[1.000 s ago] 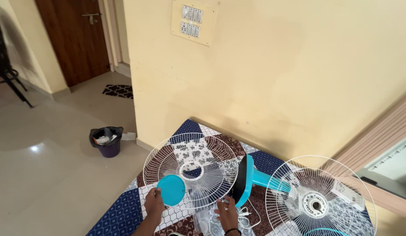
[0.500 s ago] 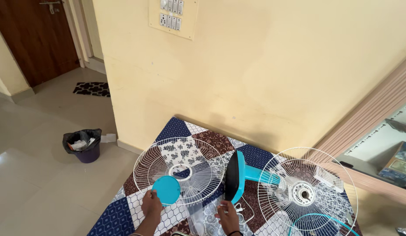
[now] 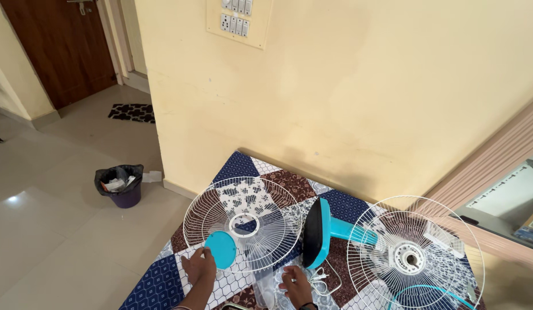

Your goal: The person assembles a table fan by attaching the front grill to the fan head, aligning and securing the central hub, and positioning the fan body on a patterned tablecloth. The person handles the fan grill, central hub, and fan head, using a yellow-handled screwdriver to tighten the central hub.

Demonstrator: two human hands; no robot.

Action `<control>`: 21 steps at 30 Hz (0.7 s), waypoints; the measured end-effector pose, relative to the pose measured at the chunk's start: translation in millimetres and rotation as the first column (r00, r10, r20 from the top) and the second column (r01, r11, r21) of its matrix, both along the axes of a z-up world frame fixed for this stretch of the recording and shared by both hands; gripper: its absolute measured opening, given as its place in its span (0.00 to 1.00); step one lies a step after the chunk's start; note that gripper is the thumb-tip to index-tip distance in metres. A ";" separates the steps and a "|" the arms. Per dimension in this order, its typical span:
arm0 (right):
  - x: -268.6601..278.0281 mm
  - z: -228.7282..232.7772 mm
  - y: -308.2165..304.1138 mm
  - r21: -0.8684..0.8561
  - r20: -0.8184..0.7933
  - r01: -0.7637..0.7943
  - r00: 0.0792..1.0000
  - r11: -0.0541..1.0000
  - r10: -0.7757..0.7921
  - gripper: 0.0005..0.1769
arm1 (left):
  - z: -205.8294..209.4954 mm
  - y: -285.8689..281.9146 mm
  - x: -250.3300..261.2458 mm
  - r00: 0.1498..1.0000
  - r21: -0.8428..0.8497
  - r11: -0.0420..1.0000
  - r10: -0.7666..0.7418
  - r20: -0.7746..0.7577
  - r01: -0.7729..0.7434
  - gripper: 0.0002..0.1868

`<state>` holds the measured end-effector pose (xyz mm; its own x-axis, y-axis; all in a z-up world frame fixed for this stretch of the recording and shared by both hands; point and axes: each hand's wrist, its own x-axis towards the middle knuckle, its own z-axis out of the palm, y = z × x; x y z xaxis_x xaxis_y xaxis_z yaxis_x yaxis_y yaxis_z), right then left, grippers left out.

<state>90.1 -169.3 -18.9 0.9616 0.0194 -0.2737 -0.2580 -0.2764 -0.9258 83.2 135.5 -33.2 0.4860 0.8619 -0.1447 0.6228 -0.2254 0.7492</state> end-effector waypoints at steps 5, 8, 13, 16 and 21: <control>11.3 5.5 1.0 -0.040 0.030 -0.014 0.999 0.999 0.015 0.17 | 27.1 -3.4 10.0 0.998 0.090 0.996 -0.010 -0.067 0.016 0.16; 23.0 10.6 5.6 -0.043 0.100 -0.003 0.995 0.999 0.007 0.17 | 34.4 -2.4 23.0 0.986 -0.132 0.982 -0.122 0.116 0.137 0.18; 46.7 23.2 17.6 -0.247 0.378 0.096 0.926 0.964 0.004 0.15 | 32.8 -14.1 53.8 0.963 -0.400 0.884 -0.165 0.215 0.240 0.16; 58.9 29.8 19.9 -0.242 0.545 0.186 0.838 0.952 -0.026 0.13 | 29.8 -21.3 59.1 0.973 -0.609 0.761 -0.130 0.192 0.222 0.22; 71.8 37.2 13.5 -0.339 0.459 0.196 0.888 0.920 -0.021 0.12 | 23.4 -18.2 56.5 0.970 -0.625 0.742 -0.182 0.159 0.242 0.22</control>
